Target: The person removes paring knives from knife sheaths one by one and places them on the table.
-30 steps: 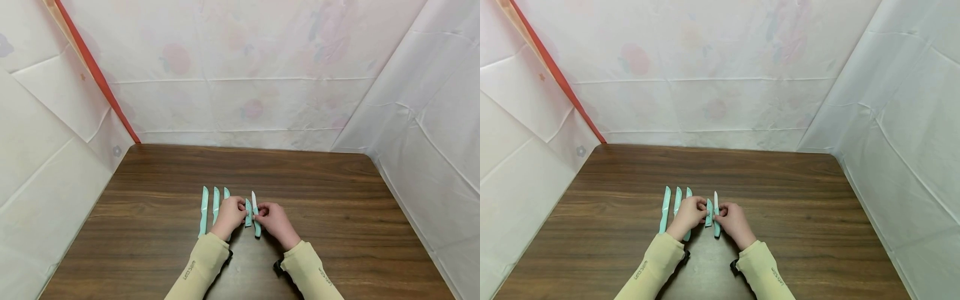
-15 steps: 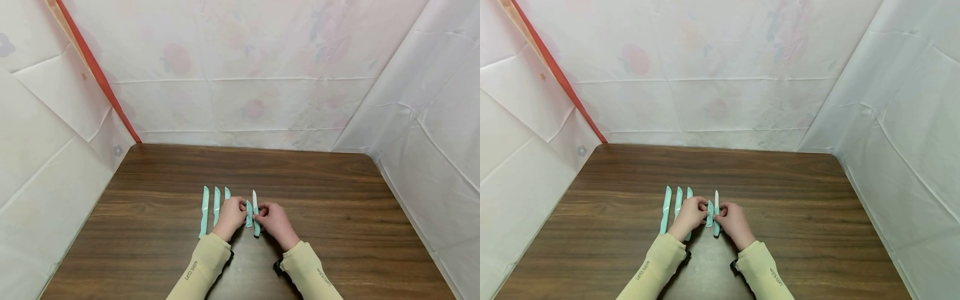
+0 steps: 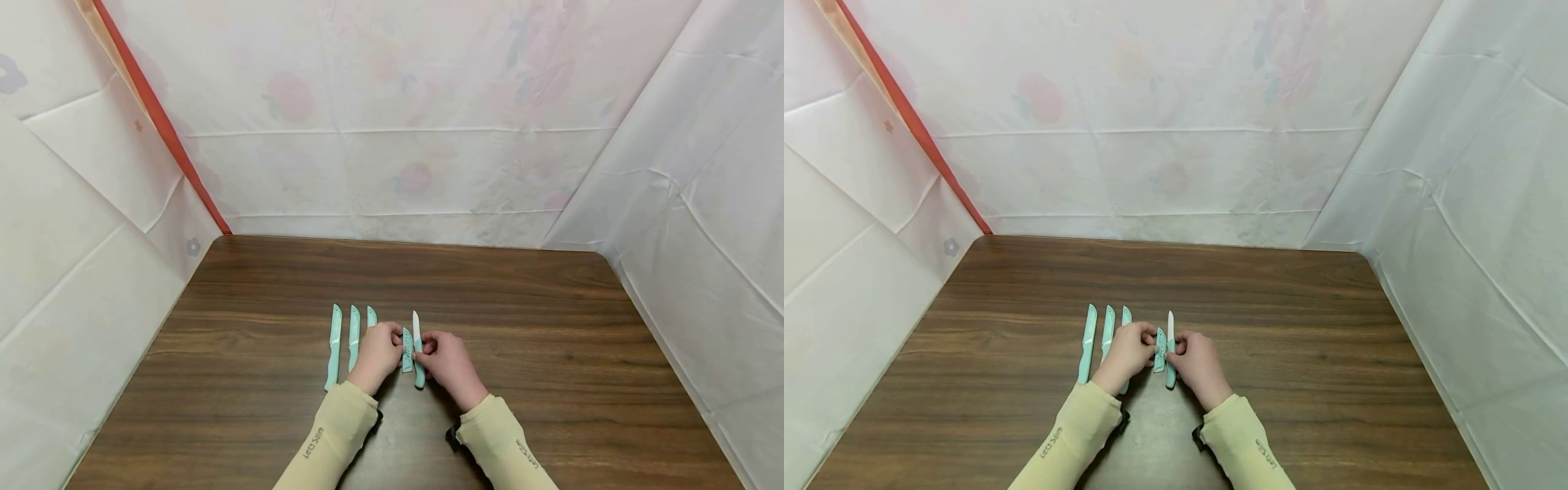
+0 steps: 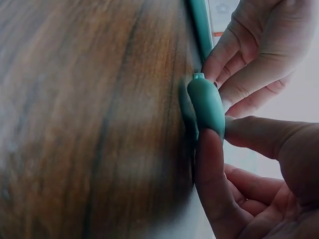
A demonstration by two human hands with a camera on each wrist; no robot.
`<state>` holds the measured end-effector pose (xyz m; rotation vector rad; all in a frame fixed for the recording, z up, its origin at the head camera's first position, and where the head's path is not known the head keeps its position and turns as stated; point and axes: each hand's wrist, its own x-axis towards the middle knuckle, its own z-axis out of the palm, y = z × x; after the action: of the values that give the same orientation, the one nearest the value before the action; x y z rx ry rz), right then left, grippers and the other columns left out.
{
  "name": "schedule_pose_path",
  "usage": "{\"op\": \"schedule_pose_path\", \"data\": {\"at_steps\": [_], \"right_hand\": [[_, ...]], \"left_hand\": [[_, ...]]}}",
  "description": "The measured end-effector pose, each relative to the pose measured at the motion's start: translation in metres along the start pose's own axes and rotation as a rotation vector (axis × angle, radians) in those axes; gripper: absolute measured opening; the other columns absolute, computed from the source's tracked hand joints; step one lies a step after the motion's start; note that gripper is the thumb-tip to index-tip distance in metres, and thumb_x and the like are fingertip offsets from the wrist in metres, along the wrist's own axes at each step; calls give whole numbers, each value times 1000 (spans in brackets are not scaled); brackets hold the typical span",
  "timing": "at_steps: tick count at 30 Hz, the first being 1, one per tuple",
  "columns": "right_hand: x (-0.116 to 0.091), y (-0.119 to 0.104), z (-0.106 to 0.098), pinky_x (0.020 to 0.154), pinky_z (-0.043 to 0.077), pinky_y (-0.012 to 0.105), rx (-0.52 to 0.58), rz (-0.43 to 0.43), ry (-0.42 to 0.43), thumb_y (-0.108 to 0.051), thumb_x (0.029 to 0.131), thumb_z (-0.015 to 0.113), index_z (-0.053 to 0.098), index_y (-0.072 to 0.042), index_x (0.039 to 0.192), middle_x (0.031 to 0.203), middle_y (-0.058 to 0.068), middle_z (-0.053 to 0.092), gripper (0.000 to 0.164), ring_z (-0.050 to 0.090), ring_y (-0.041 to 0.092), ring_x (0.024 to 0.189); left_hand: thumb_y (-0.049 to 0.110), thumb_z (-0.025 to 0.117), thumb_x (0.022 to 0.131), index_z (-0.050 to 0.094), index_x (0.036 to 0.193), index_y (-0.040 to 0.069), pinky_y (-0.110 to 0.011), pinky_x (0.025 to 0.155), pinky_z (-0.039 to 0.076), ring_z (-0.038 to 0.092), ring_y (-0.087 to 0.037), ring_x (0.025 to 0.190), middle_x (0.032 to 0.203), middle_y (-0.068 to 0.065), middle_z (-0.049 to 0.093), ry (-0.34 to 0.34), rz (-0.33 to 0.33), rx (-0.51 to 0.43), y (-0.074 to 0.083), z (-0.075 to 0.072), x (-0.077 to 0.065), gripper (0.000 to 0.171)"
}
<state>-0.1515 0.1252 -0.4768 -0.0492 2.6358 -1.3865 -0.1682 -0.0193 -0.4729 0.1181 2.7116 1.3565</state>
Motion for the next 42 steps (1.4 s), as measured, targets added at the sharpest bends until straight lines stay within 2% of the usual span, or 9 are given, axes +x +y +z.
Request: {"op": "schedule_pose_path", "data": {"at_steps": [11, 17, 23, 28, 42], "right_hand": [[1, 2, -1, 41, 46, 25, -31, -7, 7, -8, 75, 69, 61, 1, 100, 70, 4, 56, 29, 53, 12, 47], [1, 4, -1, 43, 47, 25, -34, 4, 2, -11, 75, 70, 60, 1, 102, 71, 3, 57, 31, 54, 12, 47], [-1, 6, -6, 47, 47, 25, -29, 20, 5, -13, 75, 70, 59, 0, 105, 75, 3, 57, 34, 56, 13, 51], [-4, 6, -11, 50, 48, 25, -32, 7, 8, -13, 75, 70, 60, -1, 104, 76, 3, 58, 33, 56, 11, 56], [-15, 5, -23, 57, 49, 25, 4, -50, -8, -11, 77, 68, 61, 0, 104, 81, 3, 60, 30, 58, 14, 70]], "left_hand": [[-6, 61, 73, 60, 94, -3, -20, 42, 45, 51, -7, 41, 66, -2, 55, 15, 24, -1, -2, 2, 0, 21], [-7, 62, 74, 61, 93, -4, -20, 42, 46, 52, -9, 44, 67, -5, 55, 7, 1, -63, -5, 3, 0, 19], [-8, 62, 76, 61, 96, -4, -22, 46, 48, 57, -18, 56, 73, -10, 57, -11, -55, -172, -4, 3, -1, 21], [-8, 60, 77, 61, 95, -3, -22, 46, 48, 58, -21, 59, 74, -9, 56, -13, -80, -197, -1, 1, -4, 19], [-7, 57, 80, 60, 99, -5, -24, 50, 50, 60, -24, 65, 80, -12, 57, -29, -25, -233, 4, -9, -15, 20]]}}
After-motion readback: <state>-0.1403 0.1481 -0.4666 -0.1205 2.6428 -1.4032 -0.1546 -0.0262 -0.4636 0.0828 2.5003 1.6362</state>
